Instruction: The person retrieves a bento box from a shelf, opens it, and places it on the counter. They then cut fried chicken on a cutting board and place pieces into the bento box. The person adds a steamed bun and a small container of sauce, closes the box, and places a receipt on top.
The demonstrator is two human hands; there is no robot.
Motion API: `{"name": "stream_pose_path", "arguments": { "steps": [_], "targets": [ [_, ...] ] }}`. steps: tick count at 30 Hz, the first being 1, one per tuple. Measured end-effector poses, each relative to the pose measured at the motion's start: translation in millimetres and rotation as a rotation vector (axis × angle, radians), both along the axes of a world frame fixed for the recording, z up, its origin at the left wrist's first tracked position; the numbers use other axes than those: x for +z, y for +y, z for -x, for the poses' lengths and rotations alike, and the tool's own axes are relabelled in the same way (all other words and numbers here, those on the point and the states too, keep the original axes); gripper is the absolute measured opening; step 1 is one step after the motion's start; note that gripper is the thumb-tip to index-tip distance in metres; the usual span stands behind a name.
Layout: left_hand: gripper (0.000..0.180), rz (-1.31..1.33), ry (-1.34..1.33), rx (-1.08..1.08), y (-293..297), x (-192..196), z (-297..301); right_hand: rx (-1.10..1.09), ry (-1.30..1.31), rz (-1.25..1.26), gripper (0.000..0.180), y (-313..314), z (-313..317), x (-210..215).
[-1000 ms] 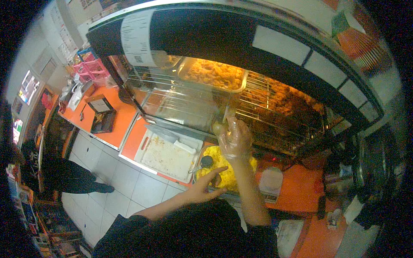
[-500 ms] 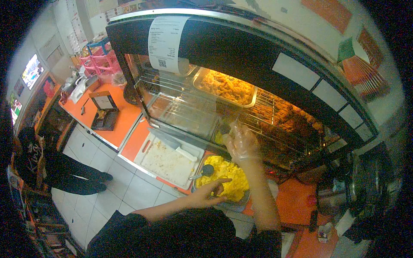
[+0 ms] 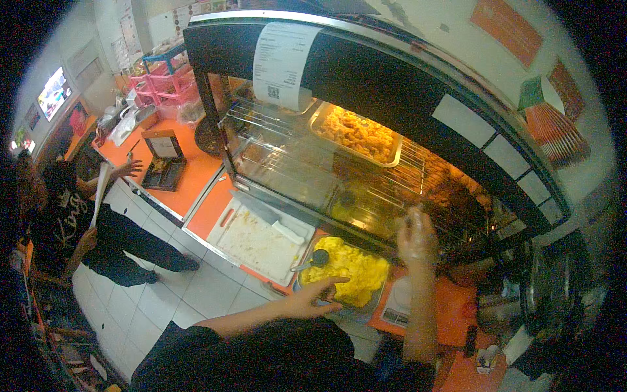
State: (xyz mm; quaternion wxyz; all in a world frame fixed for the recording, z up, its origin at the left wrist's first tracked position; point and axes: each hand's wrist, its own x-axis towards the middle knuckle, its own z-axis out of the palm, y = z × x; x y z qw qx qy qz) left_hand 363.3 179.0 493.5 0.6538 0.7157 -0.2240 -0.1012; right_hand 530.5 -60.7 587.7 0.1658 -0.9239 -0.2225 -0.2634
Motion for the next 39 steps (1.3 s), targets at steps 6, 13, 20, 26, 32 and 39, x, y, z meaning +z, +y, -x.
{"name": "stream_pose_path", "arguments": {
  "steps": [6, 13, 20, 26, 32, 39],
  "targets": [
    [0.063, 0.024, 0.044, -0.062, 10.2, 0.0, 3.0, -0.32, 0.203, -0.478, 0.032, -35.5, 28.2, -9.2],
    [0.072, -0.017, 0.11, -0.417, -9.2, 4.6, 12.2, -0.227, 0.354, -1.329, 0.041, 34.9, 49.0, -121.1],
    [0.095, 0.015, 0.184, -0.247, -12.0, -13.1, 16.6, -0.391, 0.497, -1.303, 0.072, 39.0, 83.0, -175.9],
    [0.088, 0.117, -0.006, -0.137, -21.4, -19.9, 18.2, -0.315, 0.583, -1.458, 0.074, 43.2, 96.9, -180.1],
    [0.072, 0.111, -0.045, -0.163, -12.5, -17.3, 20.0, -0.342, 0.597, -1.55, 0.074, 47.5, 101.3, -203.7],
    [0.082, 0.044, -0.067, -0.162, -9.9, -16.6, 24.6, -0.371, 0.527, -1.637, 0.068, 60.8, 111.4, -199.0]
  ]
}}
